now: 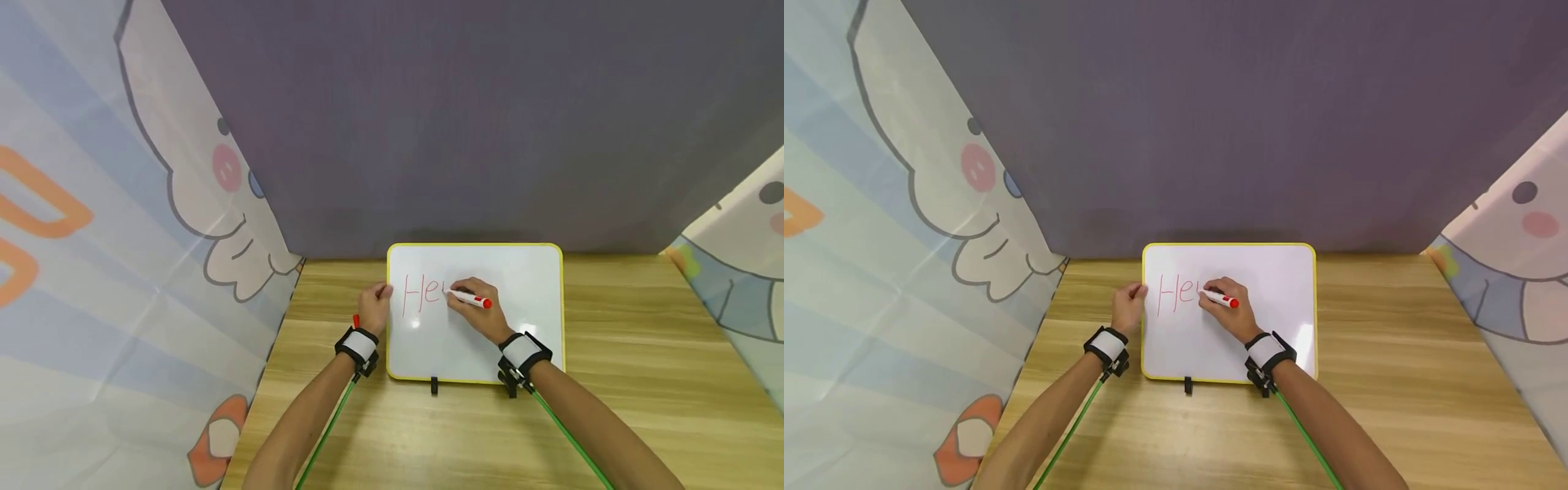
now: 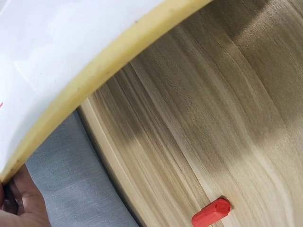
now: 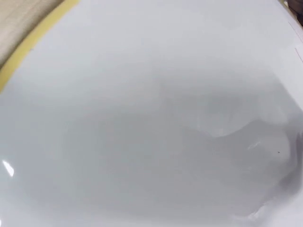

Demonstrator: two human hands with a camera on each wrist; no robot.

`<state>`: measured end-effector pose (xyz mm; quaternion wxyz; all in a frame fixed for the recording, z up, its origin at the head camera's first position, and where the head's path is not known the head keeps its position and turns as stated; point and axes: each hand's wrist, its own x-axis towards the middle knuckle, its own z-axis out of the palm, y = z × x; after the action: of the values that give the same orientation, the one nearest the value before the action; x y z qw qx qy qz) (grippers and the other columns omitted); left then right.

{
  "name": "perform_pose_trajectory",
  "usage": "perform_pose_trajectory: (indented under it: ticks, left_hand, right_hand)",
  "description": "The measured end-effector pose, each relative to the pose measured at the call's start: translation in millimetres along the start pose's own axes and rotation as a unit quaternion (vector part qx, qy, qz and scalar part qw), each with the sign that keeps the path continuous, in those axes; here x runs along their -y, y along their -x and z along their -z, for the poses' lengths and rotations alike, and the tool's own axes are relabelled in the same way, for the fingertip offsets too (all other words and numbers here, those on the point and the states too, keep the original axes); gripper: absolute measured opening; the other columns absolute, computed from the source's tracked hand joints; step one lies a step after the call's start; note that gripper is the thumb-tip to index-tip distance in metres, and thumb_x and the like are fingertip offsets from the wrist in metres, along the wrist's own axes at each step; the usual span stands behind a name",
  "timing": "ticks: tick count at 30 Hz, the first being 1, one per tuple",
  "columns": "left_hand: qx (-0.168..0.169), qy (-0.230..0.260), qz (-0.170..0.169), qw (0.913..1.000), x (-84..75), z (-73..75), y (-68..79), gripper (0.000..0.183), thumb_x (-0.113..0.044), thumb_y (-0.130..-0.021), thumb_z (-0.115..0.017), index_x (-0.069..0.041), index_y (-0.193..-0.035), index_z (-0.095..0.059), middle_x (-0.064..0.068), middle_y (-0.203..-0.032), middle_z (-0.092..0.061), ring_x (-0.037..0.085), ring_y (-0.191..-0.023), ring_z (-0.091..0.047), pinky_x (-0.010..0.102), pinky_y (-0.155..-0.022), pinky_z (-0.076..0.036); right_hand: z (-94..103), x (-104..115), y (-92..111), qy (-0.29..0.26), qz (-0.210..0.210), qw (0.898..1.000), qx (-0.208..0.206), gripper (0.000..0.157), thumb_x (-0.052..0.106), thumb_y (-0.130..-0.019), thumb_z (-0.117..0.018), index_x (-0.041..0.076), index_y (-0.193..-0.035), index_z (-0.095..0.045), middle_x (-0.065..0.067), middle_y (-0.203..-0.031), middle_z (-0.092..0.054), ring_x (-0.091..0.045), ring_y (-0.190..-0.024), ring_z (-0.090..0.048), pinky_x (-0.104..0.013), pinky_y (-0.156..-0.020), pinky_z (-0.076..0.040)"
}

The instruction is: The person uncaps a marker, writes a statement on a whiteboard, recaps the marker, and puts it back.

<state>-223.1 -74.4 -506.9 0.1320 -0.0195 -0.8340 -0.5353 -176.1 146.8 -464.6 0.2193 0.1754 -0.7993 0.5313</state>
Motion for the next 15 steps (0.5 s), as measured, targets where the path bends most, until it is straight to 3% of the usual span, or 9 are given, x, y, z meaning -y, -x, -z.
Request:
perform_pose_trajectory:
  ticks: [7, 15]
  left_hand:
    - [0.007, -0.014, 0.038, 0.9991, -4.0, 0.6, -3.5, 0.022, -0.012, -0.09, -0.059, 0.003, -0.103, -0.07, 0.019, -0.095, -0.071, 0.029, -0.084, -0.066, 0.038, -0.074, -0.054]
    - [0.012, -0.015, 0.044, 0.9988, -5.7, 0.5, -0.3, 0.021, -0.012, -0.09, -0.06, 0.003, -0.101, -0.07, 0.019, -0.093, -0.071, 0.029, -0.083, -0.065, 0.039, -0.073, -0.053]
  right_hand:
    - [0.0, 1.3, 11.1, 0.021, -0.008, 0.999, 0.031, 0.014, -0.009, -0.072, -0.07, -0.007, -0.086, -0.067, -0.017, -0.078, -0.065, -0.023, -0.067, -0.056, -0.014, -0.059, -0.044]
    - [5.9, 2.2, 7.2, 0.035, -0.004, 0.999, -0.017, 0.013, -0.009, -0.073, -0.069, -0.007, -0.085, -0.066, -0.019, -0.079, -0.065, -0.024, -0.07, -0.059, -0.01, -0.065, -0.044]
